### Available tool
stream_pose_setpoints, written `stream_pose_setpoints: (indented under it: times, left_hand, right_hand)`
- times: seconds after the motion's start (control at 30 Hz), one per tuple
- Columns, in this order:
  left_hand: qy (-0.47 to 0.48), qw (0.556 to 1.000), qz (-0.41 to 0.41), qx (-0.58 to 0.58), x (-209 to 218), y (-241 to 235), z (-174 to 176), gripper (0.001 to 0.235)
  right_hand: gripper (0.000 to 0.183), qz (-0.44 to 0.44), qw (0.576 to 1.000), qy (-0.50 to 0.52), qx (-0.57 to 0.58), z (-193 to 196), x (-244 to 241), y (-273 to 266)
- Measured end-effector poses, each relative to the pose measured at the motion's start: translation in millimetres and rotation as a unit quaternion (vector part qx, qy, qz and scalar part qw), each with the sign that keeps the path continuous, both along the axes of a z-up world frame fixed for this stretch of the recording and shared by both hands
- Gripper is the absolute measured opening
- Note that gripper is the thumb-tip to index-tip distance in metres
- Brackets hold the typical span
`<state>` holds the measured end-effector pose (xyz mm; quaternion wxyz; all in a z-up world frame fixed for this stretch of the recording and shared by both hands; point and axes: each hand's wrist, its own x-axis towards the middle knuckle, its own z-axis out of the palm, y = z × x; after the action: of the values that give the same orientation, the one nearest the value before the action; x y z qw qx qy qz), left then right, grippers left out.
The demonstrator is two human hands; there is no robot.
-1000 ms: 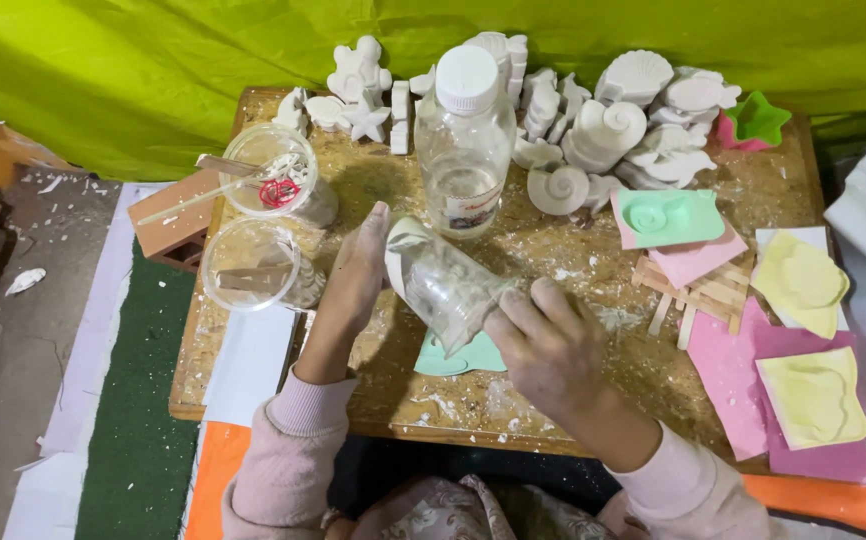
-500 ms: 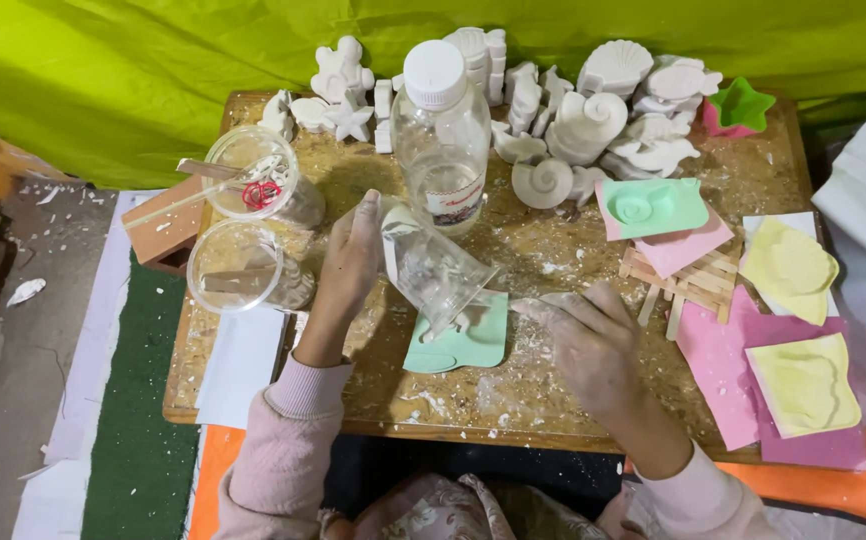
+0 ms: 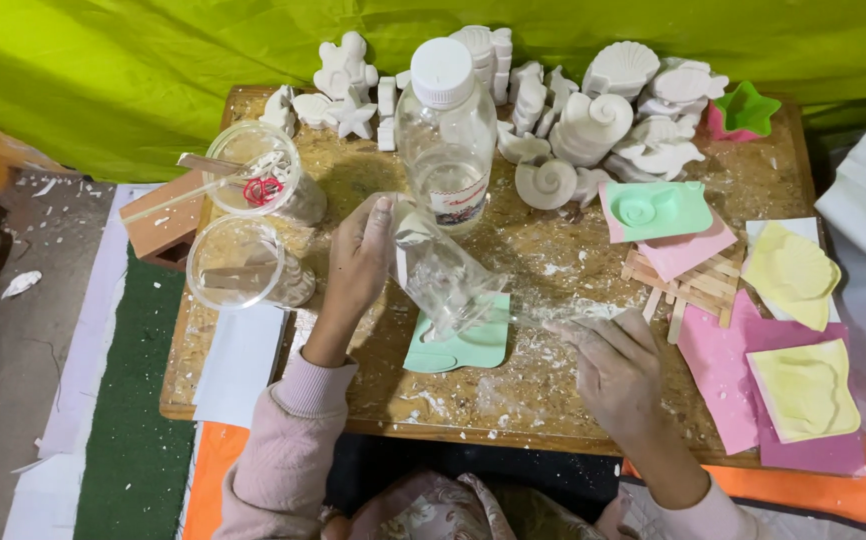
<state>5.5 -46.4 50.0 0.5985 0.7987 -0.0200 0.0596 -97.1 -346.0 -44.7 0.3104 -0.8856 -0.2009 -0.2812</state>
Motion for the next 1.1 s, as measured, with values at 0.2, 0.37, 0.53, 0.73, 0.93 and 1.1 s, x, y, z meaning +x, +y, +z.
stream_pose_setpoints:
  times: [0.2, 0.37, 0.53, 0.73, 0.93, 1.1]
  left_hand:
    - [-0.032, 0.999, -0.016, -0.016, 1, 13, -8, 0.039]
    - [-0.055, 0.997, -0.014, -0.051, -3, 20, -13, 0.047]
    - [-0.061, 0.983, -0.001, -0.173, -1, 27, -32, 0.044]
    - [-0.052, 0.978, 0.027, -0.200, -3, 34, -41, 0.054]
    - [-0.042, 0.963, 0.033, -0.263, 0, 37, -45, 0.056]
    - [-0.026, 0.952, 0.027, -0.304, 1, 38, -46, 0.056]
  right_hand:
    - [0.034, 0.000, 0.993, -0.072, -0.097, 57, -17, 17]
    - [0.037, -0.006, 0.986, -0.070, -0.148, 77, -25, 32]
    - [0.039, -0.041, 0.966, -0.059, -0.250, 91, -25, 43]
    - [0.024, -0.045, 0.963, -0.104, -0.246, 102, -20, 49]
    - [0.034, -0.019, 0.954, -0.082, -0.287, 105, -14, 50]
    - [0.039, -0.009, 0.953, -0.061, -0.296, 93, -12, 51]
